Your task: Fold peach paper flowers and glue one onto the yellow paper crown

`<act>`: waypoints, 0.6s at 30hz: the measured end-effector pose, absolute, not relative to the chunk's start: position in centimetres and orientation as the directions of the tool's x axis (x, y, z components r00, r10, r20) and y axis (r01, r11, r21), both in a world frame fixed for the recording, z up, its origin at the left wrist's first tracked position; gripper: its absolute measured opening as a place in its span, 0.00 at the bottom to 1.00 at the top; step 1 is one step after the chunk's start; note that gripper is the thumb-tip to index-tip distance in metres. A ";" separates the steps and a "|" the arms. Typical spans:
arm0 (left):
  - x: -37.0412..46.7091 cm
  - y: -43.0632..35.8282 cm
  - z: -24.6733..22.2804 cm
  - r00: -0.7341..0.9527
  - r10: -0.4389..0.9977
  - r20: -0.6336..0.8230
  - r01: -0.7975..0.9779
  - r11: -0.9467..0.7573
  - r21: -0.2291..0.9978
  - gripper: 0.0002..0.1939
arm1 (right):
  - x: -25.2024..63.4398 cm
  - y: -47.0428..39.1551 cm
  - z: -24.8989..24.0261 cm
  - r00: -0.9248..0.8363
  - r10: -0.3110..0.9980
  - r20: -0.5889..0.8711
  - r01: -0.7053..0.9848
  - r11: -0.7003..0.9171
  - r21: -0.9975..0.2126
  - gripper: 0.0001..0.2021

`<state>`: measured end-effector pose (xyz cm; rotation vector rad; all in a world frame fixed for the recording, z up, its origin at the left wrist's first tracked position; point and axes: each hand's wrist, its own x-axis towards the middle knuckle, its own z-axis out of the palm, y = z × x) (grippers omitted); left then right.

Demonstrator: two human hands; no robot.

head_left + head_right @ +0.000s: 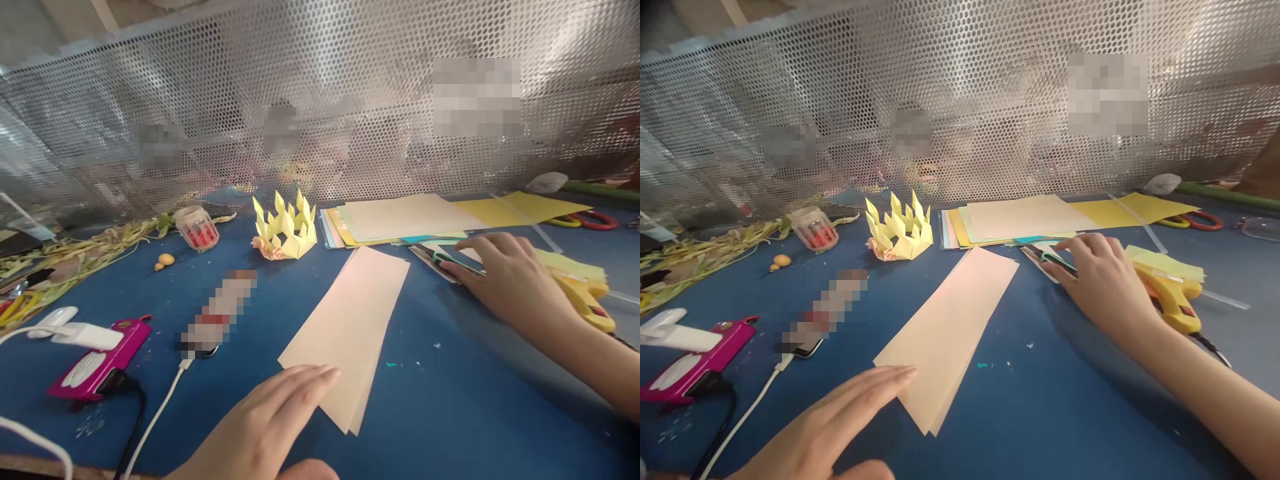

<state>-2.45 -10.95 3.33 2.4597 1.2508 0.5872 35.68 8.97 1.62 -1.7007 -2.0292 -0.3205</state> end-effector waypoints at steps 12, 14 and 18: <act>-1.4 -13.1 -3.0 0.158 0.926 0.342 0.806 -0.321 0.498 0.14 | 24.7 2.1 1.4 -0.932 0.208 0.298 0.167 0.973 -0.157 0.43; -1.0 -12.8 -3.7 0.125 0.917 0.380 0.833 -0.305 0.462 0.25 | 23.5 2.0 0.9 -0.936 0.153 0.317 0.105 0.981 -0.164 0.36; -0.6 -11.9 -4.4 0.131 0.906 0.403 0.863 -0.304 0.403 0.23 | 22.9 2.6 -0.3 -0.896 0.129 0.425 0.094 0.990 -0.101 0.26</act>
